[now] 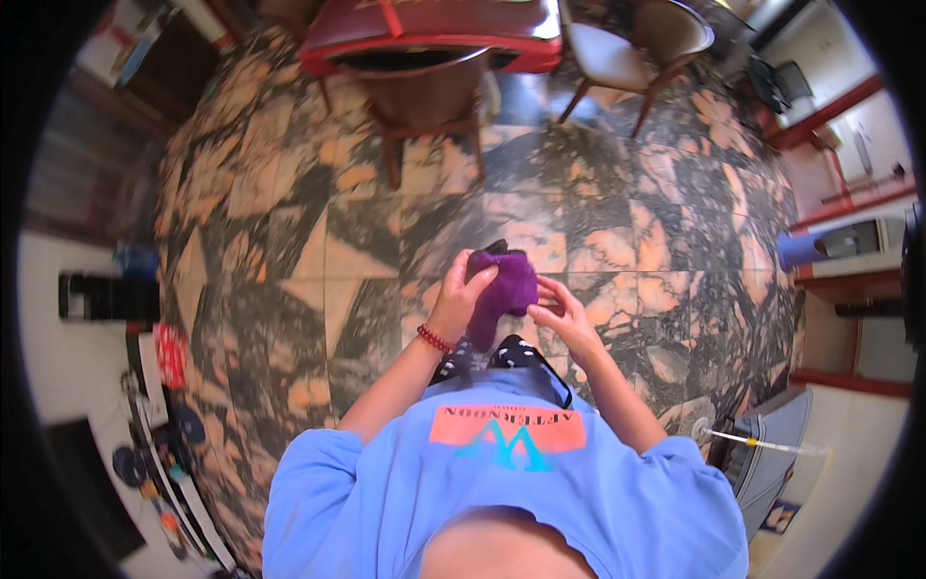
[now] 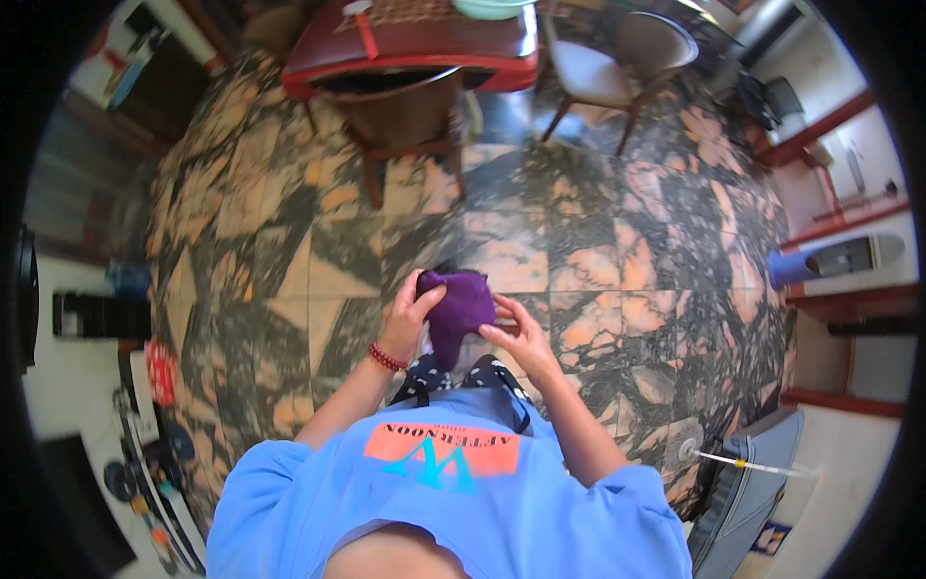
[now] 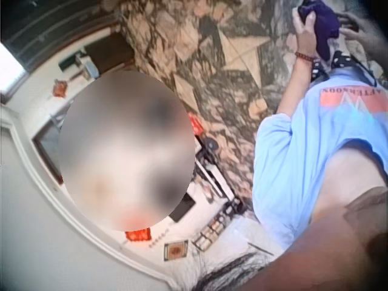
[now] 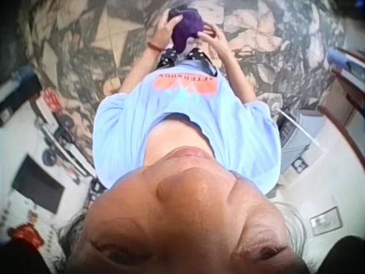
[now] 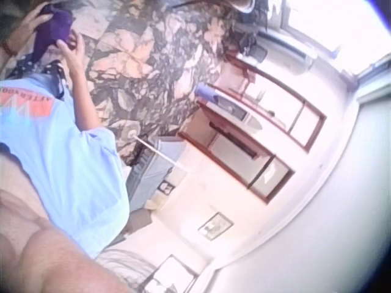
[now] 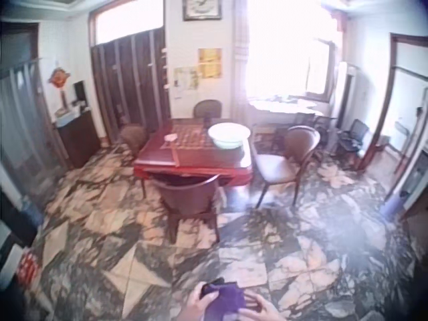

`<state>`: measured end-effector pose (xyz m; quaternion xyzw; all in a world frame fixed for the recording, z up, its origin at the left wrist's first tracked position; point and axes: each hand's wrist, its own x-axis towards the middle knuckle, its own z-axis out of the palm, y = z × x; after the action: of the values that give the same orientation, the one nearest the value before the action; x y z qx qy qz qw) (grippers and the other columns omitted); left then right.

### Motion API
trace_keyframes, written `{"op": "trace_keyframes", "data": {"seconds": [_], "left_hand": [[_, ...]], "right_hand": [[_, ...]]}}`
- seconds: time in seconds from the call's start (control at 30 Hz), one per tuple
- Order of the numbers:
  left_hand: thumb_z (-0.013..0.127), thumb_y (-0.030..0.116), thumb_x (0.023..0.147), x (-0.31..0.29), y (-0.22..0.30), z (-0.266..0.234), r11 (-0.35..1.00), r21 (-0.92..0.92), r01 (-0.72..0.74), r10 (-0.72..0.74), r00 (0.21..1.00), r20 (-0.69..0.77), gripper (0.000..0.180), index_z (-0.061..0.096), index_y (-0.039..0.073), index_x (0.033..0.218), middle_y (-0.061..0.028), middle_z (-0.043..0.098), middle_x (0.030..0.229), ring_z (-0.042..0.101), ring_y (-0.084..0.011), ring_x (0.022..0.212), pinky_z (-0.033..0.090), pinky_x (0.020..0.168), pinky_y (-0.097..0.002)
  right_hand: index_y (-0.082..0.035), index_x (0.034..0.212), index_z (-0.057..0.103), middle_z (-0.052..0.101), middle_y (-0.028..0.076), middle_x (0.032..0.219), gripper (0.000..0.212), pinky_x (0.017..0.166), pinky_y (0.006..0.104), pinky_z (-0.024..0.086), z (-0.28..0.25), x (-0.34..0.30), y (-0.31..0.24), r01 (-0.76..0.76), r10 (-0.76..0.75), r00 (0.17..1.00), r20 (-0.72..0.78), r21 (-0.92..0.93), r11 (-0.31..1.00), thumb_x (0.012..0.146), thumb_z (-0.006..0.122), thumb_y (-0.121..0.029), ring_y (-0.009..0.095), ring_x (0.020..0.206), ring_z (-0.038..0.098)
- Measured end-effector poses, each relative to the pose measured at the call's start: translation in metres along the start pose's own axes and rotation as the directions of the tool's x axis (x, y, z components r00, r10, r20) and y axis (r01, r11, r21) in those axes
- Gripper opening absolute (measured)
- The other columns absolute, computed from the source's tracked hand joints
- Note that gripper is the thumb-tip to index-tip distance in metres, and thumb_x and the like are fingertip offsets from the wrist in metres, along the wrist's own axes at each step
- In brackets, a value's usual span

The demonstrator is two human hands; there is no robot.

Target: The person wipes a metal door handle and the surrounding wooden surface with a purple cloth before walking to a large wooden wardrobe to wipe its exterior panels.

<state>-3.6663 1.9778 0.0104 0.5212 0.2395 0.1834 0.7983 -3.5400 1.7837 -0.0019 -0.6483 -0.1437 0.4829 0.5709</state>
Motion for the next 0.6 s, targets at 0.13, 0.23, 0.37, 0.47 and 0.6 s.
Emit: {"op": "trace_keyframes", "data": {"seconds": [0.13,0.23,0.37,0.47,0.6], "left_hand": [[0.06,0.017,0.101,0.074,0.011,0.057,0.918,-0.232,0.321,-0.242,0.919,0.312,0.027,0.06,0.003,0.125,-0.0055,0.068,0.114,0.065,-0.0133,0.103,0.053,0.091,-0.029],[0.06,0.023,0.103,0.113,0.015,0.108,0.888,-0.091,0.452,-0.377,0.825,0.421,0.033,0.059,0.002,0.128,-0.0078,0.068,0.119,0.067,-0.0162,0.105,0.054,0.092,-0.0316],[0.058,0.024,0.105,0.182,-0.01,0.188,0.806,-0.021,0.591,-0.483,0.679,0.553,0.032,0.059,0.003,0.128,-0.0066,0.068,0.118,0.067,-0.0162,0.104,0.055,0.091,-0.0321],[0.062,0.02,0.103,0.232,-0.032,0.249,0.811,0.032,0.585,-0.493,0.652,0.576,0.031,0.059,0.003,0.128,-0.0053,0.068,0.118,0.066,-0.015,0.106,0.053,0.092,-0.0307],[0.074,0.013,0.094,0.295,-0.044,0.35,0.823,0.083,0.561,-0.486,0.623,0.612,0.042,0.057,0.0,0.129,-0.0064,0.068,0.118,0.064,-0.0143,0.11,0.051,0.096,-0.029]], "right_hand": [[-0.005,0.152,0.039,0.045,0.014,0.148,0.091,0.101,0.0381,0.049,-0.052,-0.001,-0.008,0.09,-0.15,0.941,-0.304,-0.202,0.975,0.078,0.088,-0.022,0.025,0.134,0.05],[-0.007,0.152,0.04,0.045,0.01,0.15,0.096,0.116,0.0453,0.037,-0.083,-0.002,-0.03,0.259,-0.328,0.89,-0.315,-0.241,0.935,0.073,0.091,-0.026,0.026,0.139,0.044],[-0.002,0.129,0.061,0.068,0.004,0.112,0.056,0.1,0.0348,0.048,-0.161,0.021,-0.037,0.185,-0.261,0.92,-0.292,-0.265,0.946,0.08,0.086,-0.018,0.014,0.109,0.062],[-0.001,0.132,0.061,0.069,0.004,0.116,0.049,0.091,0.0288,0.052,-0.229,0.029,-0.049,0.229,-0.151,0.919,-0.365,0.182,0.956,0.088,0.079,-0.013,0.011,0.102,0.064],[-0.002,0.137,0.058,0.068,0.004,0.121,0.042,0.092,0.0269,0.051,-0.334,0.019,-0.09,0.318,-0.082,0.847,-0.525,0.376,0.87,0.098,0.067,-0.014,0.01,0.104,0.063]]}}
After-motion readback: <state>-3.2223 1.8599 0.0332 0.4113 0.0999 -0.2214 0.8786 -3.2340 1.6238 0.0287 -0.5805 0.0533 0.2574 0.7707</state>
